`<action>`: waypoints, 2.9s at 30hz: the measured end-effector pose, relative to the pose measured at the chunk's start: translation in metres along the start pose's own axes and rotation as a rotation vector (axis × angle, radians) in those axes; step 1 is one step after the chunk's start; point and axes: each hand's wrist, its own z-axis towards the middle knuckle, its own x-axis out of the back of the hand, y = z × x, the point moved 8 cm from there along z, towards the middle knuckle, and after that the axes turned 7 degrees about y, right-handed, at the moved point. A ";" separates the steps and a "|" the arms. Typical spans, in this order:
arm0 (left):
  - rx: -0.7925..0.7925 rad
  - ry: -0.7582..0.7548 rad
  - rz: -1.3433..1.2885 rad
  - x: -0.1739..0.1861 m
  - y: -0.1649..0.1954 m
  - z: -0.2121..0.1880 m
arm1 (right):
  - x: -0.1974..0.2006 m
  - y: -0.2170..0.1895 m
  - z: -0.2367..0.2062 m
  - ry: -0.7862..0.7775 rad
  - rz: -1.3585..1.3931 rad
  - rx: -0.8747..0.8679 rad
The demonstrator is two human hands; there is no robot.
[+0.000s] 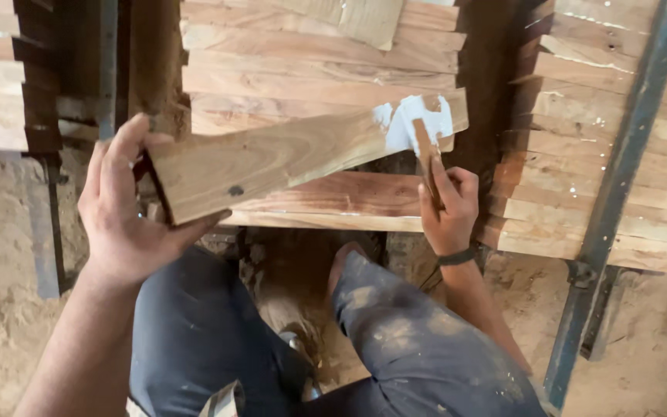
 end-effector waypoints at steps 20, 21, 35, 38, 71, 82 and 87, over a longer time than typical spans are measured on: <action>-0.022 0.122 -0.143 -0.002 0.006 -0.011 | 0.004 0.074 0.000 0.054 -0.130 -0.067; -0.020 0.116 -0.154 -0.003 0.006 -0.009 | 0.002 0.076 0.002 0.023 -0.094 -0.114; 0.003 0.088 -0.384 0.003 0.031 0.003 | -0.014 -0.058 0.015 -0.160 0.058 0.065; 0.181 0.001 -0.299 0.002 0.029 -0.001 | -0.025 -0.025 0.035 -0.122 -0.109 -0.010; 0.118 0.015 -0.395 0.012 0.014 -0.019 | 0.082 0.014 -0.302 -0.398 0.827 -1.303; 0.037 -0.053 -0.313 0.021 0.048 -0.005 | 0.260 0.100 -0.273 0.735 0.299 -0.865; 0.054 0.047 -0.243 0.043 0.088 -0.019 | 0.308 0.073 -0.138 0.744 0.525 -0.510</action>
